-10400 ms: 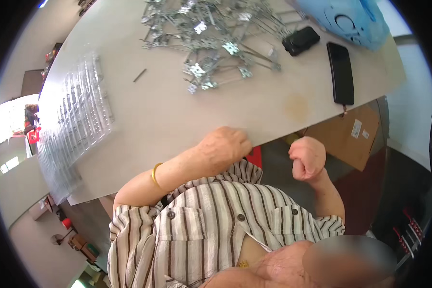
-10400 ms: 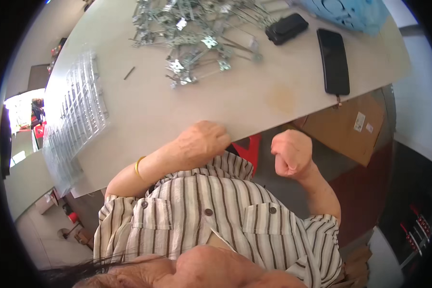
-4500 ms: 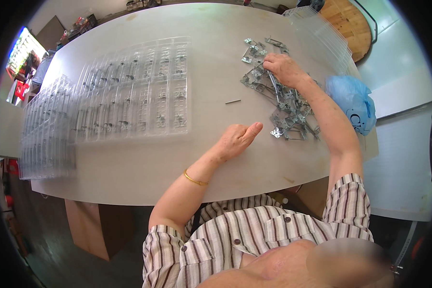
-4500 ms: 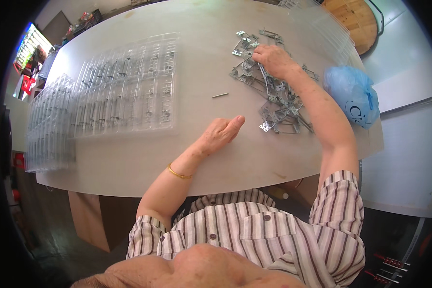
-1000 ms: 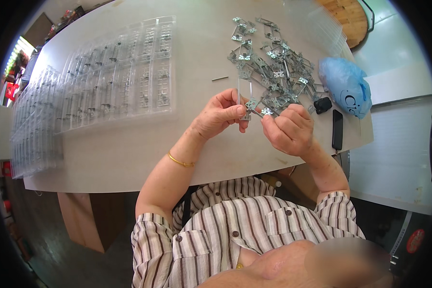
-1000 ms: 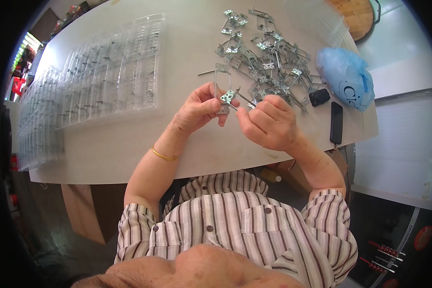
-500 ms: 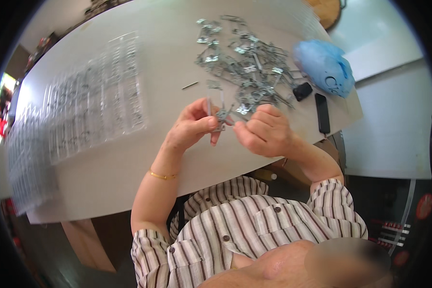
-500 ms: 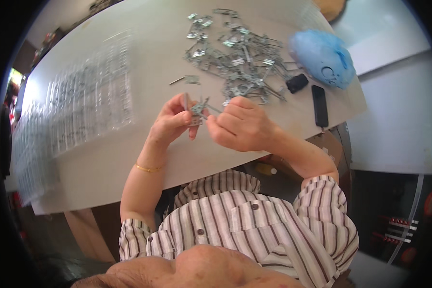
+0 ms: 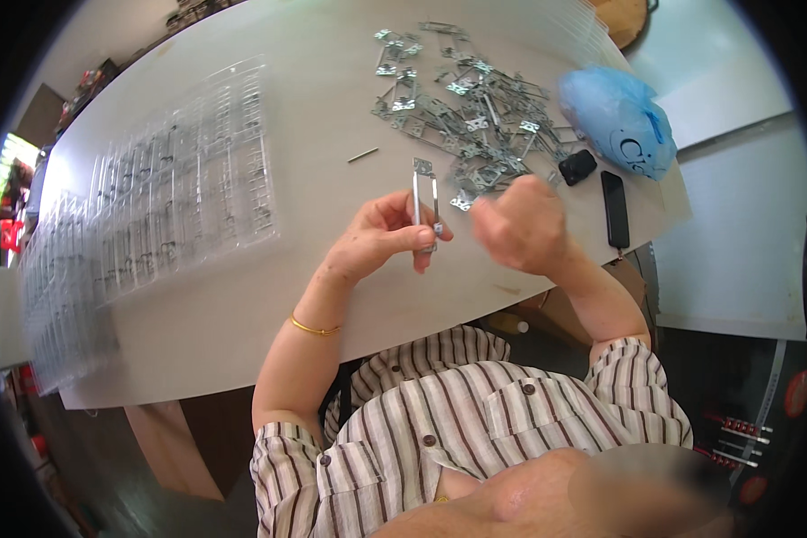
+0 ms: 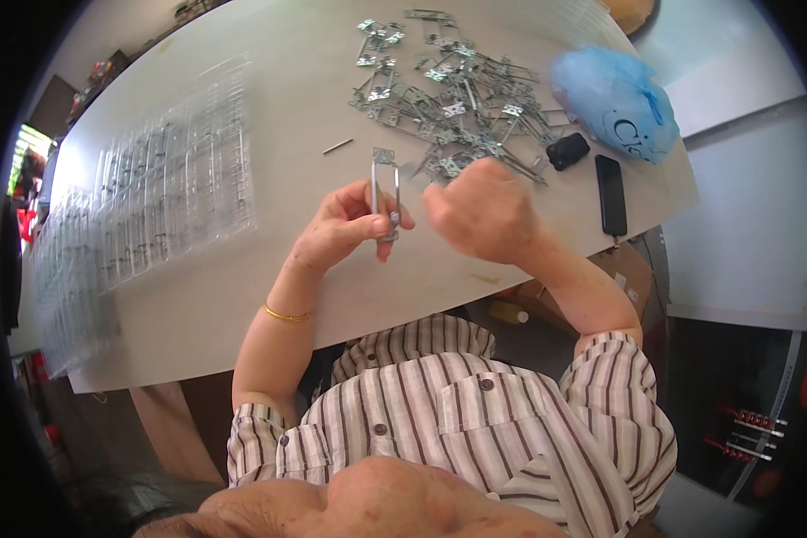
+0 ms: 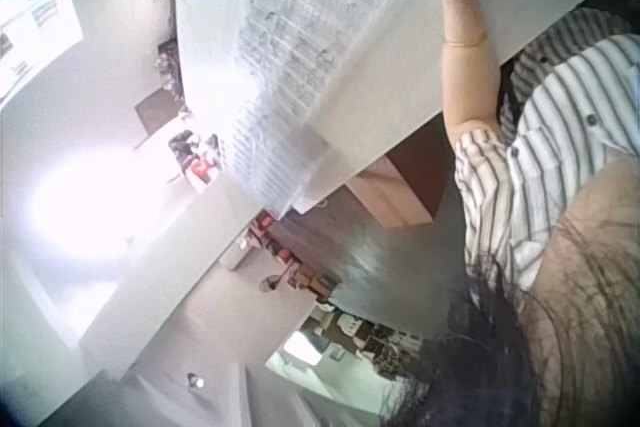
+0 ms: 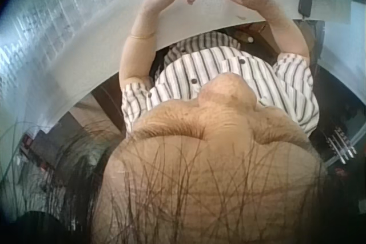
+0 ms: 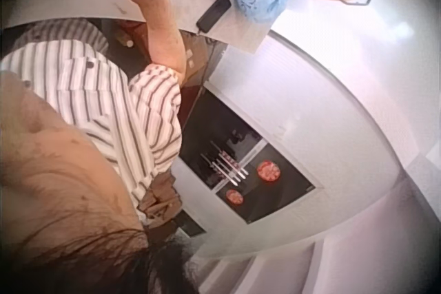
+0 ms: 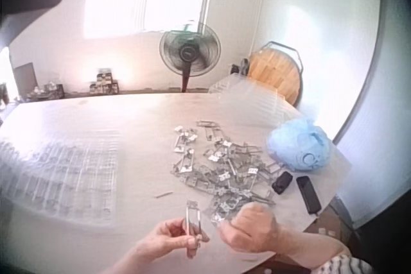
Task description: Insert a metal pin through a bracket assembly.
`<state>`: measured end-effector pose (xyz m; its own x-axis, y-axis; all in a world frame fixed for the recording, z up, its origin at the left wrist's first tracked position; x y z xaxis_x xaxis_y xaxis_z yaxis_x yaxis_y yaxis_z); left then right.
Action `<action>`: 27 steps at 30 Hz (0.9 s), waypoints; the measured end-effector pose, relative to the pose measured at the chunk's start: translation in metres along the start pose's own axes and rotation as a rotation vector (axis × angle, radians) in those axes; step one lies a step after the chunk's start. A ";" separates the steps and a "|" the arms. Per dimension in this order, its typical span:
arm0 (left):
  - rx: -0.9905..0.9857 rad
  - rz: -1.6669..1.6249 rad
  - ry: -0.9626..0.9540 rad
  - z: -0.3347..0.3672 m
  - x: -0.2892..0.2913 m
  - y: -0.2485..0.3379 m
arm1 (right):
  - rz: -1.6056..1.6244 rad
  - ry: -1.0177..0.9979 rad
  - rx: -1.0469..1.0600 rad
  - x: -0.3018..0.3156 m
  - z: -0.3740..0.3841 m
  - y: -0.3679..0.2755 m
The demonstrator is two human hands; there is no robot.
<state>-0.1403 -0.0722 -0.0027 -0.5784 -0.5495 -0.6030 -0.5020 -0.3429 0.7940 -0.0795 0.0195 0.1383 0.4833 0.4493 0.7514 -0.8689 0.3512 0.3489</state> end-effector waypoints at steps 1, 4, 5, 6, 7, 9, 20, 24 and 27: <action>0.033 0.089 0.131 0.000 0.008 -0.001 | -0.099 -0.036 -0.097 0.004 -0.001 0.012; 0.120 0.275 0.225 0.006 0.013 -0.014 | -0.106 0.023 -0.282 0.014 -0.006 0.048; 0.169 0.387 0.268 0.008 0.017 -0.022 | -0.096 0.028 -0.276 0.012 -0.003 0.044; 0.195 0.491 0.288 0.009 0.013 -0.022 | 0.066 0.117 -0.481 0.015 -0.013 0.054; 0.194 0.487 0.300 0.008 0.010 -0.018 | 0.231 0.201 -0.684 0.013 -0.025 0.063; 0.180 0.776 0.265 0.008 -0.004 -0.009 | 0.350 0.252 -0.692 0.003 -0.013 0.059; -0.006 0.337 0.357 -0.002 0.025 0.010 | 0.997 0.337 -1.157 -0.094 -0.030 0.069; -0.137 0.199 0.264 -0.003 0.017 0.023 | 1.012 0.293 -1.168 -0.107 -0.032 0.061; -0.248 0.075 0.234 -0.001 0.020 0.025 | 1.052 0.309 -1.175 -0.113 -0.035 0.056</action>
<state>-0.1636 -0.0923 0.0050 -0.4301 -0.7303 -0.5307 -0.2756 -0.4536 0.8475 -0.1794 0.0174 0.0529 -0.1181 0.9763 0.1812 -0.3241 0.1346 -0.9364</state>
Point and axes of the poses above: each hand's wrist, its own z-axis towards the middle knuckle, its own x-axis out of the back of the hand, y = z × x, the point moved 10 cm from there along z, towards the middle knuckle, and after that the axes turned 11 degrees about x, right-handed, at the moved point
